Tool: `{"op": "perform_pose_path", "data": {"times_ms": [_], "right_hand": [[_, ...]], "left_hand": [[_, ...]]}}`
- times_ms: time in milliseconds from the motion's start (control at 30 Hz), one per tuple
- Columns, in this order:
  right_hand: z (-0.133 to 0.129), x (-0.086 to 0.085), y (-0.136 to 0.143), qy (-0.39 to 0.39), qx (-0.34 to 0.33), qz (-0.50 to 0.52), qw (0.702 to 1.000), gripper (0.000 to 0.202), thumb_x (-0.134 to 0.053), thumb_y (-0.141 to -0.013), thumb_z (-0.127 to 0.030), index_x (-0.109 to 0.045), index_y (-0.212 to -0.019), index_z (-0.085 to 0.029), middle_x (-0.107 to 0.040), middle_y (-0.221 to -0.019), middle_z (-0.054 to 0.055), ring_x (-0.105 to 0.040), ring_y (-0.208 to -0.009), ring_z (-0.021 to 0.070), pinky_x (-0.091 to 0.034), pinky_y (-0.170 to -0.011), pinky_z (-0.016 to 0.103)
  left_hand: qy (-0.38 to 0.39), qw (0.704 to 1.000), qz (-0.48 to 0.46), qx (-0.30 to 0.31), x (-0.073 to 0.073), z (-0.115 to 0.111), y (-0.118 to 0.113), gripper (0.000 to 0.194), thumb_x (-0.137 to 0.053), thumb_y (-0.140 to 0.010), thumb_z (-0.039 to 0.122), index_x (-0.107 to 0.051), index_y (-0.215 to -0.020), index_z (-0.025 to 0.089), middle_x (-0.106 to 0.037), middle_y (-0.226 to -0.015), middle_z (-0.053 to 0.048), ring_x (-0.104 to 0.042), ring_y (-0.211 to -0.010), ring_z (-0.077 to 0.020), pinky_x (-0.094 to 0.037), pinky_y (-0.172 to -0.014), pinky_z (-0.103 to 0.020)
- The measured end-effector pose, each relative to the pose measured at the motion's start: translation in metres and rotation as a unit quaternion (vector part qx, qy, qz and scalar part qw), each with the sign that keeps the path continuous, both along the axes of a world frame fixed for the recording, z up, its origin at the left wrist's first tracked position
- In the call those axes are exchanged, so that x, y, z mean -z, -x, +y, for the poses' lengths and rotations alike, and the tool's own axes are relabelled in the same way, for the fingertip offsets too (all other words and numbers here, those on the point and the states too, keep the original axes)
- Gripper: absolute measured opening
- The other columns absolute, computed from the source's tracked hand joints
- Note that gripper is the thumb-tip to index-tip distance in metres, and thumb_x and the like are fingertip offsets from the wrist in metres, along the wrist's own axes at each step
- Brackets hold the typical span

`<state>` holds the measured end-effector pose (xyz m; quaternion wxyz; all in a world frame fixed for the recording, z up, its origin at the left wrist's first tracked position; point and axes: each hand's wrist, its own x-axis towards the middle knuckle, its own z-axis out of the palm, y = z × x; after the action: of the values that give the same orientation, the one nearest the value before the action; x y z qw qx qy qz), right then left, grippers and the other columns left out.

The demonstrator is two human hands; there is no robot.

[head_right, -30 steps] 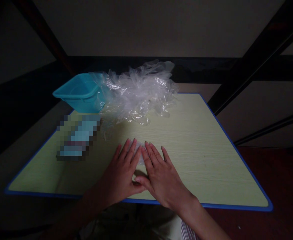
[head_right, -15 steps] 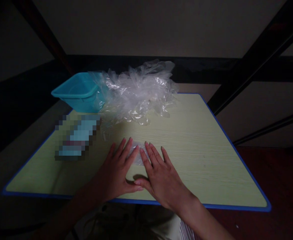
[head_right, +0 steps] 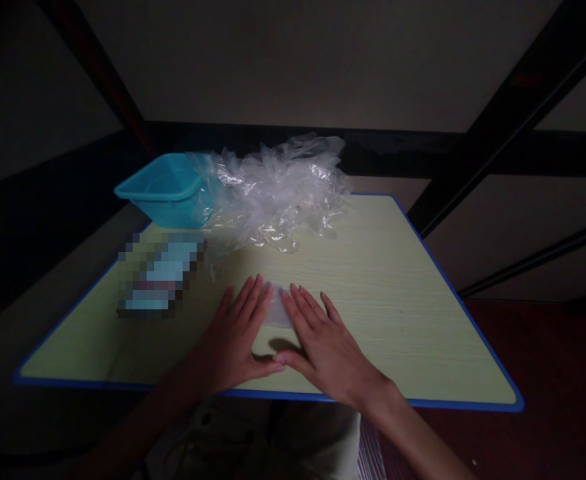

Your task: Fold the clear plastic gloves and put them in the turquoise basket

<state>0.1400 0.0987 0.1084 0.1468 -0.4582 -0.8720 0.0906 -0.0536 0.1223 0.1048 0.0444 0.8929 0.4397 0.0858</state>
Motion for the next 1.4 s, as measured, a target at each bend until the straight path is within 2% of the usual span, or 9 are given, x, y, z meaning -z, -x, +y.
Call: {"op": "perform_pose_path", "data": {"times_ms": [133, 267, 433, 767, 900, 1033, 1133, 1233, 1400], "right_hand": [[0.013, -0.010, -0.004, 0.028, 0.077, 0.131, 0.988, 0.058, -0.037, -0.091, -0.048, -0.031, -0.136, -0.010, -0.049, -0.130, 0.018, -0.046, -0.120, 0.0253, -0.040, -0.097, 0.044], [0.035, -0.016, -0.002, 0.028, 0.113, 0.101, 0.988, 0.033, -0.056, -0.083, -0.040, -0.054, -0.103, -0.014, -0.059, -0.096, 0.012, -0.055, -0.090, 0.0255, -0.047, -0.079, 0.041], [0.055, -0.017, 0.005, 0.053, 0.122, 0.030, 0.991, 0.027, -0.069, -0.071, -0.037, -0.051, -0.082, -0.019, -0.055, -0.083, 0.006, -0.050, -0.075, 0.0208, -0.041, -0.064, 0.033], [0.064, -0.012, 0.013, 0.167, 0.108, 0.157, 0.967, 0.032, -0.065, -0.063, -0.028, -0.036, -0.075, -0.023, -0.046, -0.066, -0.005, -0.046, -0.060, 0.0132, -0.032, -0.053, 0.025], [0.060, -0.015, 0.017, 0.251, 0.061, 0.364, 0.895, 0.035, -0.061, -0.062, -0.026, -0.034, -0.083, -0.024, -0.044, -0.072, -0.005, -0.045, -0.060, 0.0112, -0.033, -0.049, 0.023], [0.057, -0.029, 0.022, 0.270, 0.037, 0.467, 0.841, 0.038, -0.062, -0.061, -0.023, -0.037, -0.089, -0.024, -0.044, -0.076, -0.004, -0.046, -0.060, 0.0102, -0.036, -0.050, 0.023], [0.056, -0.038, 0.027, 0.275, 0.044, 0.507, 0.815, 0.042, -0.064, -0.061, -0.024, -0.038, -0.094, -0.025, -0.047, -0.076, -0.005, -0.047, -0.057, 0.0093, -0.038, -0.050, 0.023], [0.056, -0.045, 0.034, 0.286, 0.051, 0.508, 0.811, 0.045, -0.065, -0.062, -0.024, -0.040, -0.099, -0.025, -0.049, -0.073, -0.006, -0.049, -0.055, 0.0096, -0.038, -0.050, 0.024], [0.055, -0.052, 0.044, 0.293, 0.081, 0.506, 0.808, 0.049, -0.068, -0.061, -0.023, -0.044, -0.103, -0.023, -0.055, -0.068, -0.006, -0.051, -0.053, 0.0101, -0.038, -0.048, 0.023]], "left_hand": [[-0.021, 0.999, -0.033, -0.003, 0.004, -0.001, 0.001, 0.105, -0.064, -0.064, 0.058, -0.020, -0.138, -0.001, -0.023, -0.144, -0.031, -0.017, -0.136, -0.0379, -0.020, -0.105, -0.058], [-0.026, 0.998, -0.063, 0.002, 0.002, -0.002, 0.004, 0.072, -0.065, -0.071, 0.046, -0.040, -0.124, 0.002, -0.026, -0.143, -0.031, -0.020, -0.136, -0.0364, -0.026, -0.105, -0.054], [-0.008, 0.995, -0.095, -0.014, -0.003, -0.002, 0.006, 0.029, -0.059, -0.080, 0.030, -0.051, -0.099, 0.011, -0.035, -0.140, -0.027, -0.027, -0.134, -0.0340, -0.031, -0.104, -0.052], [0.034, 0.980, -0.192, -0.024, -0.002, 0.000, 0.007, 0.021, -0.056, -0.079, 0.021, -0.047, -0.097, 0.014, -0.035, -0.139, -0.025, -0.029, -0.133, -0.0328, -0.033, -0.104, -0.051], [0.077, 0.923, -0.367, -0.091, 0.005, 0.004, 0.009, 0.039, -0.053, -0.077, 0.018, -0.038, -0.113, 0.017, -0.038, -0.137, -0.020, -0.035, -0.131, -0.0271, -0.031, -0.105, -0.048], [0.225, 0.791, -0.552, -0.139, 0.001, 0.013, 0.013, 0.048, -0.057, -0.070, 0.026, -0.038, -0.113, 0.019, -0.053, -0.123, -0.015, -0.055, -0.111, -0.0227, -0.042, -0.095, -0.042], [0.347, 0.695, -0.610, -0.158, -0.012, 0.017, 0.017, 0.047, -0.062, -0.066, 0.032, -0.048, -0.108, 0.016, -0.065, -0.099, -0.009, -0.064, -0.087, -0.0194, -0.051, -0.077, -0.033], [0.384, 0.682, -0.596, -0.178, -0.024, 0.018, 0.018, 0.035, -0.066, -0.062, 0.036, -0.063, -0.087, 0.013, -0.067, -0.076, -0.004, -0.062, -0.073, -0.0175, -0.049, -0.066, -0.027], [0.384, 0.729, -0.541, -0.169, -0.022, 0.015, 0.015, 0.022, -0.066, -0.062, 0.035, -0.067, -0.063, 0.013, -0.062, -0.055, 0.000, -0.056, -0.055, -0.0136, -0.043, -0.053, -0.022]]}}
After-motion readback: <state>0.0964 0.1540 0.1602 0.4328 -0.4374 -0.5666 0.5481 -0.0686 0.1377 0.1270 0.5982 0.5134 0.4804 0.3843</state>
